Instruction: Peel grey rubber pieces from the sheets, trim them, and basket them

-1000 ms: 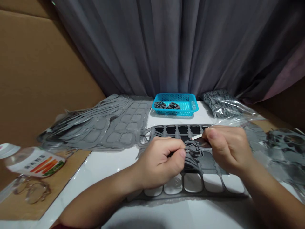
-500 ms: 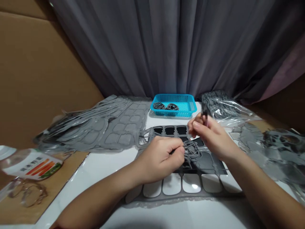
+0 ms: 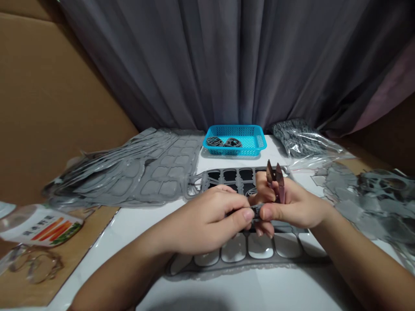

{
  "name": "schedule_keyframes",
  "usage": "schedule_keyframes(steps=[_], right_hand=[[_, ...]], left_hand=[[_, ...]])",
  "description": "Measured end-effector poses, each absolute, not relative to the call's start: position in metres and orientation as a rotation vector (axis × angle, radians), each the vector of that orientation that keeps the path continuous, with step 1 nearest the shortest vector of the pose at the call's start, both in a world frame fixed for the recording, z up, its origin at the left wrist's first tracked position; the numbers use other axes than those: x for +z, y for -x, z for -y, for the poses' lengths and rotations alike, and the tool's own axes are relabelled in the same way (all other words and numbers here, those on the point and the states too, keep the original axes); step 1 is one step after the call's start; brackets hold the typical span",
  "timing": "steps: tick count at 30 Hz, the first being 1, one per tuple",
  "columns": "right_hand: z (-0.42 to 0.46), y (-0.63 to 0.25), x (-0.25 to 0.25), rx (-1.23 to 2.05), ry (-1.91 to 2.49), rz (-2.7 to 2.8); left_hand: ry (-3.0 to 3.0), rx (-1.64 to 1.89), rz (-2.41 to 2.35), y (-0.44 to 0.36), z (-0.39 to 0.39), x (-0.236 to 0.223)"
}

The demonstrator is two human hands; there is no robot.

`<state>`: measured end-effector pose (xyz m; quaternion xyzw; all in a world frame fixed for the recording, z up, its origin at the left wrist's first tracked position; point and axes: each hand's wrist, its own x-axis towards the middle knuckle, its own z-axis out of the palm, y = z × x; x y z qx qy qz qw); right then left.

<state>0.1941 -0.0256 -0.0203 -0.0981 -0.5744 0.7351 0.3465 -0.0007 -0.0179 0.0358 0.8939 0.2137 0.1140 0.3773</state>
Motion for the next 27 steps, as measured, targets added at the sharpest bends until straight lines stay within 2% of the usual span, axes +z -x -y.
schedule_keyframes(steps=[5, 11, 19, 27], right_hand=[[0.024, -0.196, -0.021, 1.879, 0.283, 1.551], [0.030, -0.189, -0.016, 1.752, 0.613, 1.651], [0.031, -0.194, -0.013, 1.834, 0.461, 1.600], [0.035, -0.192, -0.006, 1.603, 0.620, 1.790]], left_hand=[[-2.335, 0.257, -0.629, 0.008, 0.013, 0.036], [-2.413, 0.193, -0.585, 0.008, 0.015, 0.034], [-2.376, 0.172, -0.634, 0.009, 0.011, 0.032], [-2.339, 0.277, -0.638, 0.008, 0.010, 0.031]])
